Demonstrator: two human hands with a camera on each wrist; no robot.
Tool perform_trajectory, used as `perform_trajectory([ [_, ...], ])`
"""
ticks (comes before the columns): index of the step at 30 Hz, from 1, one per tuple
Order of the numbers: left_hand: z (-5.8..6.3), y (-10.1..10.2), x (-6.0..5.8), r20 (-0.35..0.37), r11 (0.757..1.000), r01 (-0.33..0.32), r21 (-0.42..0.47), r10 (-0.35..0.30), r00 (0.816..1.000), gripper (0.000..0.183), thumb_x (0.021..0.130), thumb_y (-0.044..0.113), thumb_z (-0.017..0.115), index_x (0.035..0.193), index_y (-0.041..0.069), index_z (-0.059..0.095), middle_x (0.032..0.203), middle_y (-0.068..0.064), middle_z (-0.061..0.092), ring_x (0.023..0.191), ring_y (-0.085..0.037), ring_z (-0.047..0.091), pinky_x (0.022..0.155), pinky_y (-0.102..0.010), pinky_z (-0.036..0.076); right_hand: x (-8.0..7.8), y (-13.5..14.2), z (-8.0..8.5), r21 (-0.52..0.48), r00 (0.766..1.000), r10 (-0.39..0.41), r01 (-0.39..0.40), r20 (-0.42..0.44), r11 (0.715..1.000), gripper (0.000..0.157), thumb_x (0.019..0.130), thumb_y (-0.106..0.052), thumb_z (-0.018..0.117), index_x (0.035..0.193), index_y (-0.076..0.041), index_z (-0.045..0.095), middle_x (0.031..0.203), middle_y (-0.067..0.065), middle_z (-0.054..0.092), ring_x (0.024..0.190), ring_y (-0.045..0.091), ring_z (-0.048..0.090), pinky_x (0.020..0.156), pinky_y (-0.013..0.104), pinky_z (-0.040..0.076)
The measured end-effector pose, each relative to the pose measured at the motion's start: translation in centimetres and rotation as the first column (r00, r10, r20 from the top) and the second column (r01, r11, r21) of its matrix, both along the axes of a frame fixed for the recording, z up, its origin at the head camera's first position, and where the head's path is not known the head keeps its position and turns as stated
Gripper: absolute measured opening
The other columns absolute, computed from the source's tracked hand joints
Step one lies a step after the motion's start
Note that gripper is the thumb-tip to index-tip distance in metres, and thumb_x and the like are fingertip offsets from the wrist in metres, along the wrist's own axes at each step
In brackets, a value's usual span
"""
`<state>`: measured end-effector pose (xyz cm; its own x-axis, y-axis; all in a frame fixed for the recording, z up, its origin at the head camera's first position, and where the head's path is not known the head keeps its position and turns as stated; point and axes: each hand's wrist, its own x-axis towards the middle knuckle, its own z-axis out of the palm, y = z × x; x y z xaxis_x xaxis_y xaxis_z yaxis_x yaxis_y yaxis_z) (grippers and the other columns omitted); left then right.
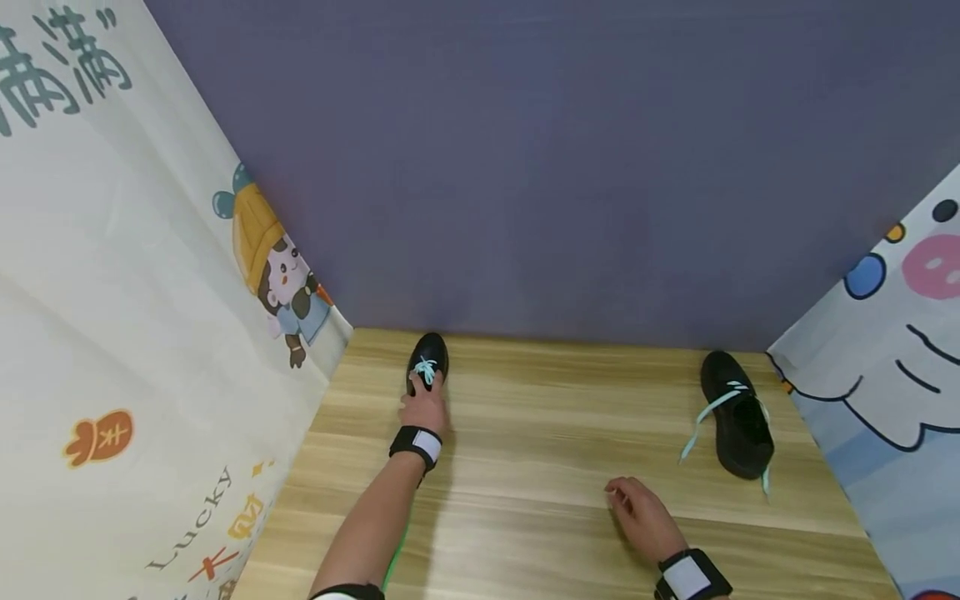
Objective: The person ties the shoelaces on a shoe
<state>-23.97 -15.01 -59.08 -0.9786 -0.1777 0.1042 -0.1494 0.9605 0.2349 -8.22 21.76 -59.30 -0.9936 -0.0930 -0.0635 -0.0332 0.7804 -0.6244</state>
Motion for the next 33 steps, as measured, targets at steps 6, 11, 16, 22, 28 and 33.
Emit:
perform_trajectory([
  [6,0.2,-0.9,-0.6,-0.004,1.0,-0.006,0.019,0.006,1.0,0.053,0.095,0.018,0.067,0.145,0.024,0.051,0.151,-0.029,0.036,0.098,-0.053,0.058,0.064,-0.058,0.052,0.6,0.6,-0.1,-0.009,1.0,0.001,-0.001,-0.014,1.0,0.015,0.094,0.002,0.063,0.102,-0.01,0.066,0.086,-0.005,0.057,0.076,0.005,0.051,0.067,0.026,0.046],
  [11,0.6,-1.4,-0.6,0.009,1.0,0.012,0.02,-0.012,1.0,0.055,0.095,0.017,0.065,0.147,0.022,0.049,0.152,-0.031,0.034,0.103,-0.056,0.056,0.068,-0.061,0.052,0.8,1.0,0.1,-0.001,0.999,0.01,-0.01,-0.052,1.0,0.015,0.094,0.003,0.063,0.104,-0.009,0.065,0.086,-0.006,0.054,0.074,0.004,0.049,0.066,0.026,0.045],
  [16,0.6,-2.0,-0.4,0.001,0.997,0.07,0.013,-0.07,0.998,0.064,0.097,0.023,0.065,0.155,0.024,0.039,0.157,-0.031,0.026,0.13,-0.06,0.038,0.094,-0.07,0.041,-0.2,1.6,0.8,0.02,0.991,0.024,-0.022,-0.128,1.0,0.021,0.093,0.002,0.064,0.113,-0.002,0.063,0.087,-0.005,0.055,0.076,0.006,0.051,0.067,0.028,0.047],
  [22,1.0,-1.7,1.0,-0.181,0.989,0.149,0.003,-0.146,0.972,0.071,0.091,0.031,0.074,0.153,0.021,0.041,0.156,-0.03,0.029,0.141,-0.056,0.026,0.104,-0.073,0.028,-3.8,4.2,3.3,0.101,0.958,0.022,0.008,-0.287,0.995,0.041,0.092,-0.003,0.069,0.129,0.007,0.052,0.099,0.015,0.057,0.089,0.029,0.055,0.076,0.047,0.047],
  [28,2.3,0.0,2.9,-0.28,0.948,0.288,0.135,-0.242,0.929,0.065,0.091,0.026,0.075,0.148,0.011,0.047,0.156,-0.026,0.032,0.142,-0.051,0.026,0.103,-0.072,0.028,-6.4,8.1,5.1,0.194,0.87,-0.035,0.149,-0.491,0.97,0.068,0.082,-0.009,0.079,0.138,0.007,0.044,0.119,0.035,0.047,0.107,0.054,0.044,0.088,0.066,0.035],
  [33,2.8,0.5,3.8,-0.287,0.937,0.306,0.172,-0.249,0.925,0.066,0.093,0.028,0.072,0.149,0.01,0.044,0.157,-0.024,0.031,0.142,-0.047,0.027,0.102,-0.07,0.03,-7.7,11.6,5.0,0.231,0.847,-0.119,0.273,-0.519,0.934,0.077,0.082,-0.021,0.08,0.147,-0.007,0.041,0.138,0.037,0.037,0.123,0.062,0.035,0.091,0.076,0.031],
])
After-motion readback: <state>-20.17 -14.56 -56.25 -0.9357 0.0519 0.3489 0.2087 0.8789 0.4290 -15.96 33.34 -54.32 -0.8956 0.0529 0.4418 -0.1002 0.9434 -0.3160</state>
